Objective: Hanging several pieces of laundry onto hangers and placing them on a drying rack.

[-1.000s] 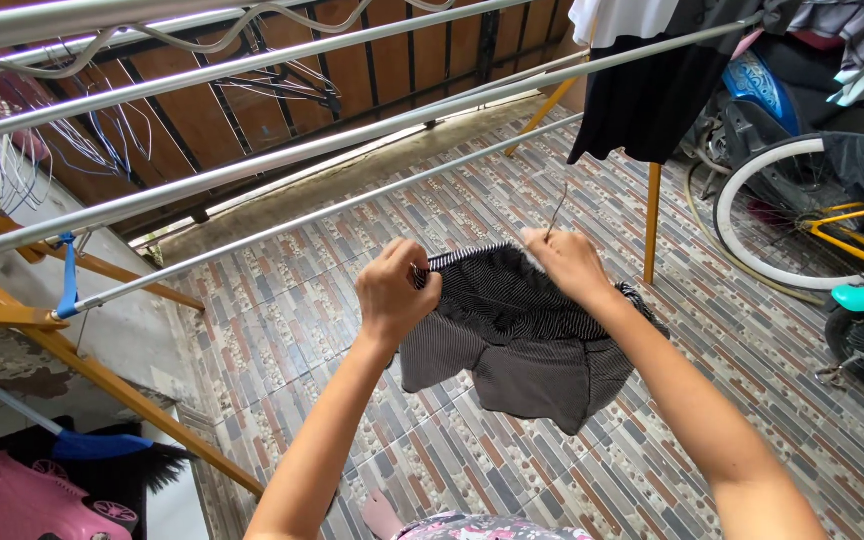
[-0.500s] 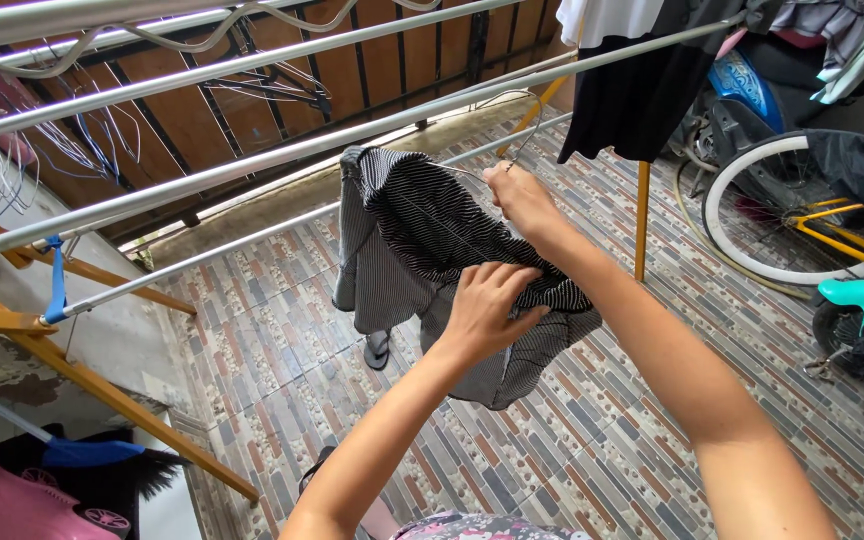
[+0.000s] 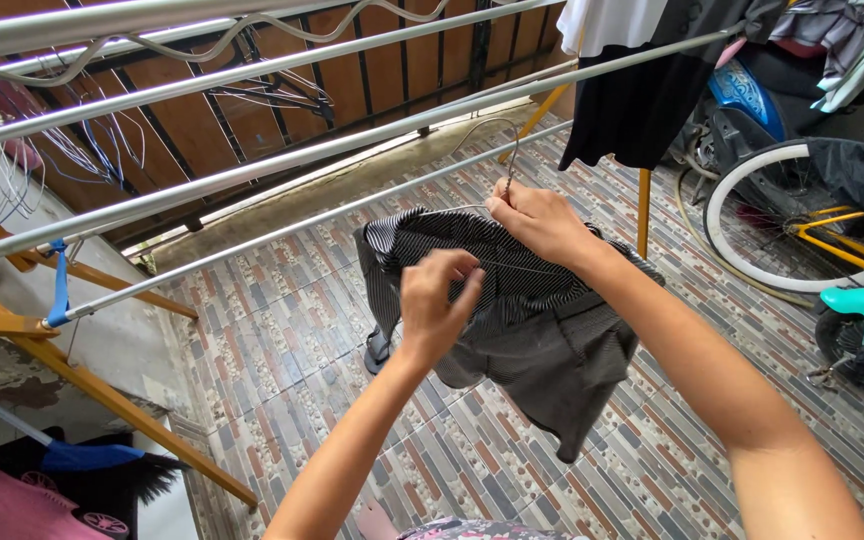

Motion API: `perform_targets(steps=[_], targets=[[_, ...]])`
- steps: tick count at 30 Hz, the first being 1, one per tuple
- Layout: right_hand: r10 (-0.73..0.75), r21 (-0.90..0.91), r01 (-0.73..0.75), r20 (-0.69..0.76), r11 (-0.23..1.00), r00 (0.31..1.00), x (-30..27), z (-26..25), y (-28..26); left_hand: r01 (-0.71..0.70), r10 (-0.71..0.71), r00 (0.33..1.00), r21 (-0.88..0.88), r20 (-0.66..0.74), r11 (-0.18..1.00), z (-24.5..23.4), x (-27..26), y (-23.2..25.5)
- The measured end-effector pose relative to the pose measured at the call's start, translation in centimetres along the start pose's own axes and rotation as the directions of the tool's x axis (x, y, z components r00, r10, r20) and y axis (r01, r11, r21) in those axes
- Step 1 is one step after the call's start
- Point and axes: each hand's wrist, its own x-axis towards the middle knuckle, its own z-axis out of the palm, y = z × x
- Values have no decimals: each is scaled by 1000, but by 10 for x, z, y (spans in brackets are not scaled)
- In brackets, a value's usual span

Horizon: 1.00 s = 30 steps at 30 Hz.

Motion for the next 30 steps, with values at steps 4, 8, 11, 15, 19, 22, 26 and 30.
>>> perform_targets(steps=[4,8,11,15,19,22,26,30], targets=[[67,-67,-60,101,996,993,-12,-17,-9,9,67,979,371,-192,929,-8,14,-51],[105,-30,-102,129,994,986,-19,-29,-2,151,-109,986,385,-129,910,-17,14,-88],[93,-105,-74,187,992,978,-22,-23,20,297,-288,955,290,-76,910,-28,23,-85],[201,-158,-160,294,974,934,-33,-6,24,298,-266,951,237,-160,924,-41,43,-51],[301,-305,-222,242,926,923,-29,2,37,125,-103,987,194,-122,973,-44,41,-15],[136,-51,-131,111,990,984,-25,-8,46,126,-119,955,-10,273,992,-41,34,-4],[203,229,-225,116,947,972,-32,-17,31,113,-100,891,-3,442,994,-38,38,0],[173,338,-229,188,913,967,-37,-11,21,-217,210,976,297,54,930,-25,44,-21]])
